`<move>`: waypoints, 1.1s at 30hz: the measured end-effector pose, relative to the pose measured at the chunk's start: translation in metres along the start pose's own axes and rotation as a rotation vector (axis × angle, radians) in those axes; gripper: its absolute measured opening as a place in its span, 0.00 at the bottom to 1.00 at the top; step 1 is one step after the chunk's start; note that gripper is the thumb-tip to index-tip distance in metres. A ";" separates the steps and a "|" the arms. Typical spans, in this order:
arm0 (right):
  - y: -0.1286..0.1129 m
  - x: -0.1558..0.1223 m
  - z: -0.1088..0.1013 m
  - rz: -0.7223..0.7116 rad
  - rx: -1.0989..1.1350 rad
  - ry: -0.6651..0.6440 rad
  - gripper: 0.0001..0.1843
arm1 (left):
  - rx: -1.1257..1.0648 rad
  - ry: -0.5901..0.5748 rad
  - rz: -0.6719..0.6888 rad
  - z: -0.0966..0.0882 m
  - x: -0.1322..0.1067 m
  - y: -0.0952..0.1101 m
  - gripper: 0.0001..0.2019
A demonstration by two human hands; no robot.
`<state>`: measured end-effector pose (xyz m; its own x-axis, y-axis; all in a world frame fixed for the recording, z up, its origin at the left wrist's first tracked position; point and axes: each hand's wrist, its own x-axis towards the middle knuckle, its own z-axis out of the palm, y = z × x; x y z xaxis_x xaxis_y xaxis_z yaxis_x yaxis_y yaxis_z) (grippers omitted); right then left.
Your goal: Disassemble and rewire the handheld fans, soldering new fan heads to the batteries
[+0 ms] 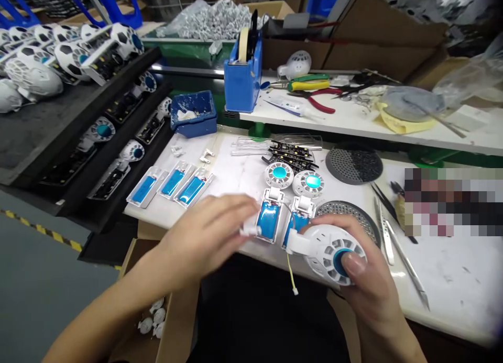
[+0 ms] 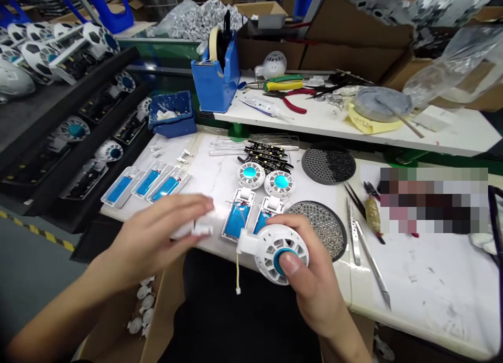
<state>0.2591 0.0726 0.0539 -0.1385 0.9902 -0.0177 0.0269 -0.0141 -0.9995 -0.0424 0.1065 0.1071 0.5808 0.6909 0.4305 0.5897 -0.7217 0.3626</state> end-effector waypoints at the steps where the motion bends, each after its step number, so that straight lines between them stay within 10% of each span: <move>1: -0.001 0.000 0.003 0.000 -0.008 -0.028 0.27 | -0.013 0.016 0.072 0.001 -0.007 0.010 0.19; 13: -0.008 -0.005 0.026 0.061 0.029 -0.203 0.23 | -0.060 -0.096 0.195 0.006 -0.014 0.019 0.23; 18: -0.002 -0.008 0.029 -0.010 -0.018 -0.182 0.22 | -0.149 0.089 0.203 0.024 -0.022 0.021 0.24; 26: -0.002 -0.005 0.060 -0.301 -0.157 -0.254 0.18 | -0.170 0.553 -0.200 0.062 -0.038 0.047 0.17; 33: -0.004 0.003 0.087 -0.405 -0.195 -0.047 0.21 | -0.267 0.646 -0.310 0.073 -0.049 0.057 0.17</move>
<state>0.1725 0.0634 0.0558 -0.2207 0.9030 0.3686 0.1466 0.4043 -0.9028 0.0037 0.0351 0.0465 -0.0812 0.7599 0.6450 0.4690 -0.5418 0.6975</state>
